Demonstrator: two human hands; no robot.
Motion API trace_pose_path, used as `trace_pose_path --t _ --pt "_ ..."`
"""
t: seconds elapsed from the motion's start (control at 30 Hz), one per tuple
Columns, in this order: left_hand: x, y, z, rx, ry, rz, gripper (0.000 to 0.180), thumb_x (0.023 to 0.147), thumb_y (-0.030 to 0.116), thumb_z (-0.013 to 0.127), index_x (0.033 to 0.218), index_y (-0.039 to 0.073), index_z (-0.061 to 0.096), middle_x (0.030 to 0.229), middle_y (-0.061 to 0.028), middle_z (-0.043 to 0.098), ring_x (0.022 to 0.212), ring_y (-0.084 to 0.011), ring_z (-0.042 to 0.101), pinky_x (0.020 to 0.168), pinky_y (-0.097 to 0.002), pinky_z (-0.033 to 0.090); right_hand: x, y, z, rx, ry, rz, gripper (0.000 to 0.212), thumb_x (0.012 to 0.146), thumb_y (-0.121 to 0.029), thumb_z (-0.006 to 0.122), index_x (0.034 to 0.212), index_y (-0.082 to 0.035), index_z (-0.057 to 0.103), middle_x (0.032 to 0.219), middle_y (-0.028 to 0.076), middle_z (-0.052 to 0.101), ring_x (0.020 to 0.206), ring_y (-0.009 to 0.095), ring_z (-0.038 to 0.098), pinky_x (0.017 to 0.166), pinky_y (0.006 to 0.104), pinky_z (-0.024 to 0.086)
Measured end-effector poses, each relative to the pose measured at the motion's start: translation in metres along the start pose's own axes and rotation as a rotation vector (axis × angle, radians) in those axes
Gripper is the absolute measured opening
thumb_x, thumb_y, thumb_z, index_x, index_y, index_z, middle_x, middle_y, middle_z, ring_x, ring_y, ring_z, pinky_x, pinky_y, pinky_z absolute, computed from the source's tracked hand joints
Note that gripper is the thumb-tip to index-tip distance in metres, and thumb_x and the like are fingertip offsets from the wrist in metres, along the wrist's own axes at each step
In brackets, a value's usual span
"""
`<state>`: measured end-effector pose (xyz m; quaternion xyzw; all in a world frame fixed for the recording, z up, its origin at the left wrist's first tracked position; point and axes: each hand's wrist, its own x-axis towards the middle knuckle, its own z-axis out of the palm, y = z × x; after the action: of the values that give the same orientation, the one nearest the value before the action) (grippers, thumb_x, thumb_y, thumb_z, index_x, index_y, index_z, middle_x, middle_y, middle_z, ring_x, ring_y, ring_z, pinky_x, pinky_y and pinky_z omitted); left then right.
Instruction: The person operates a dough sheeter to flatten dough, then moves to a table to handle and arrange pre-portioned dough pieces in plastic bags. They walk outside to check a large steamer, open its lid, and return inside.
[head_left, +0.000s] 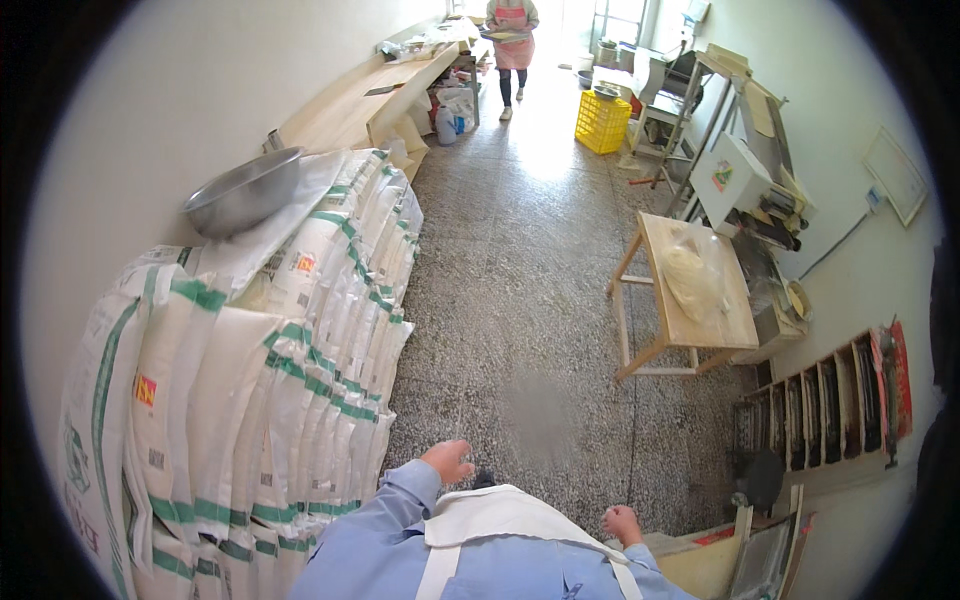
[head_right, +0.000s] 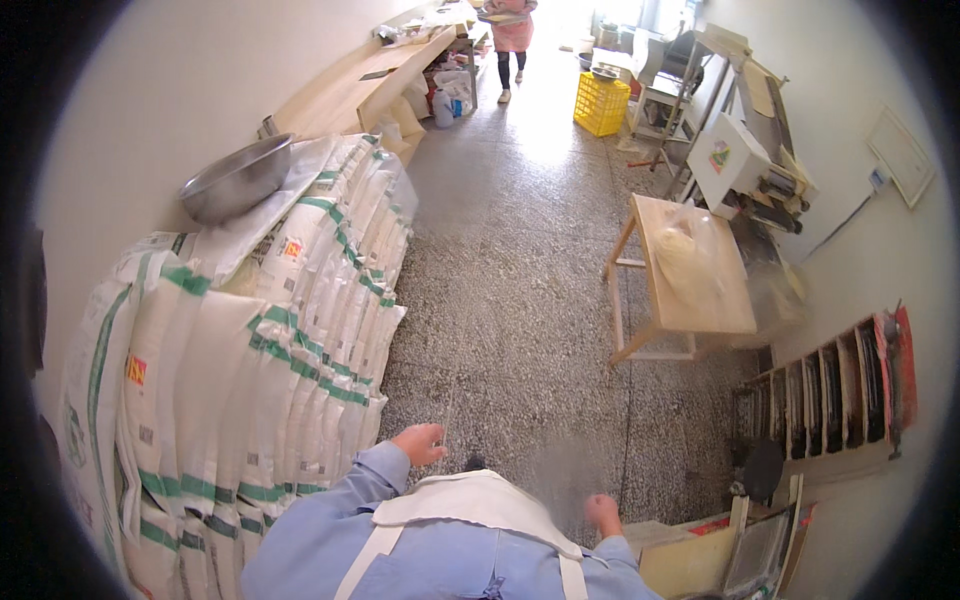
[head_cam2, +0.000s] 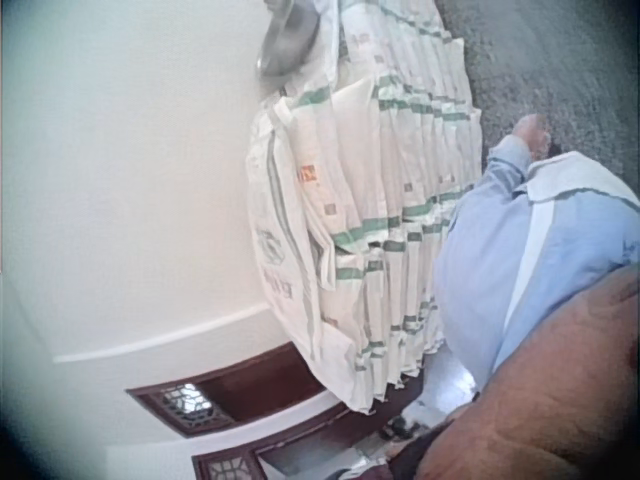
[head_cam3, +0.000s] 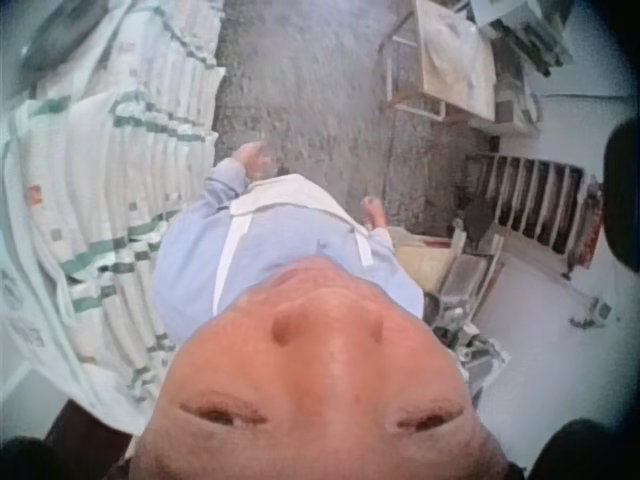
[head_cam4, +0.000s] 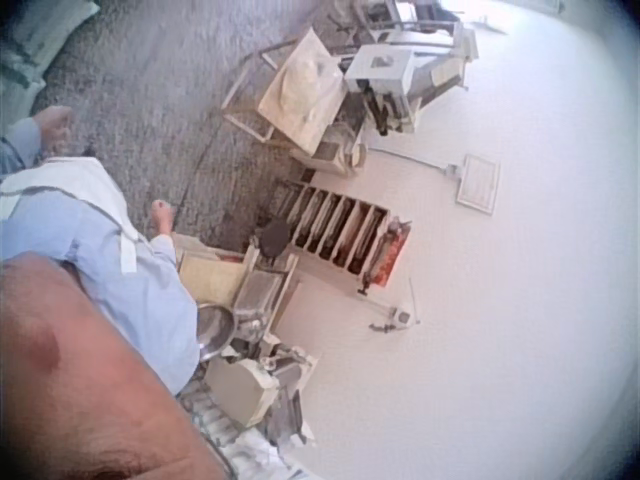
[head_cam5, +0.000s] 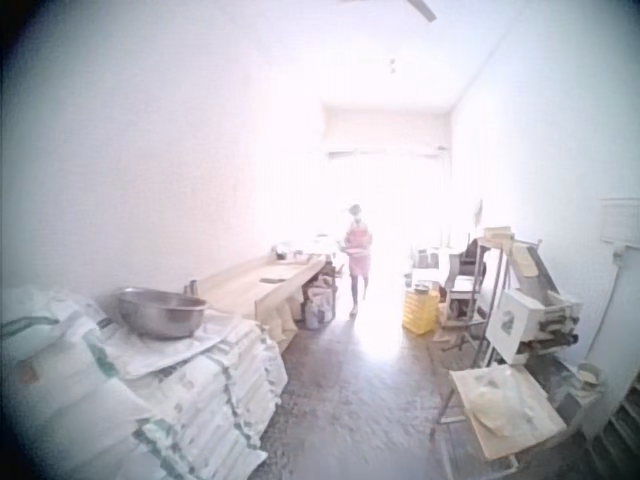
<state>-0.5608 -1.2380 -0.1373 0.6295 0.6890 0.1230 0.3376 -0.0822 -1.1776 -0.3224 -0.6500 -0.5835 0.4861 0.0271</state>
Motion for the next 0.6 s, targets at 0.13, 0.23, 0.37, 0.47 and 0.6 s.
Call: trace_pose_path --t 0.13,0.23,0.37,0.47,0.6 --pt "0.055 0.008 -0.030 -0.130 -0.115 -0.015 0.035 0.073 0.030 0.060 0.090 0.000 0.053 0.085 -0.0179 0.058 0.082 -0.0349 0.057 0.070 -0.0413 0.045 0.045 -0.027 -0.014 -0.250 -0.105 -0.009 0.023 0.074 -0.014 0.046 0.065 0.002 0.059 0.060 0.010 0.059 0.055 0.017 0.058 0.051 0.0301 0.045" --pt "0.114 0.008 -0.043 -0.030 -0.040 -0.007 0.039 0.074 0.029 0.060 0.099 0.001 0.052 0.091 -0.0184 0.058 0.087 -0.0342 0.056 0.074 -0.0413 0.045 0.075 -0.081 -0.057 -0.339 -0.121 -0.042 0.024 0.072 -0.016 0.046 0.065 0.003 0.059 0.062 0.013 0.059 0.057 0.021 0.058 0.055 0.0337 0.045" --pt "0.202 0.003 -0.063 0.019 0.054 -0.089 0.045 0.074 0.030 0.060 0.106 0.001 0.052 0.097 -0.0198 0.057 0.094 -0.0340 0.054 0.079 -0.0407 0.044 0.137 -0.181 -0.114 -0.418 -0.080 -0.211 0.023 0.071 -0.016 0.046 0.068 0.003 0.058 0.069 0.020 0.058 0.065 0.033 0.058 0.061 0.0391 0.045" --pt "0.248 0.012 -0.084 -0.014 0.137 -0.165 0.046 0.073 0.031 0.060 0.107 0.000 0.052 0.098 -0.0197 0.057 0.093 -0.0341 0.054 0.079 -0.0401 0.044 0.195 -0.275 -0.167 -0.443 -0.122 -0.394 0.026 0.074 -0.018 0.047 0.084 0.002 0.060 0.089 0.026 0.056 0.085 0.042 0.054 0.075 0.0456 0.043" --pt "0.285 0.024 -0.124 -0.161 0.194 -0.289 0.047 0.073 0.032 0.060 0.106 0.000 0.052 0.096 -0.0185 0.058 0.089 -0.0335 0.056 0.077 -0.0395 0.045 0.273 -0.412 -0.203 -0.405 -0.124 -0.732 0.016 0.075 -0.012 0.047 0.073 0.002 0.054 0.076 0.024 0.055 0.076 0.040 0.054 0.066 0.0443 0.043"
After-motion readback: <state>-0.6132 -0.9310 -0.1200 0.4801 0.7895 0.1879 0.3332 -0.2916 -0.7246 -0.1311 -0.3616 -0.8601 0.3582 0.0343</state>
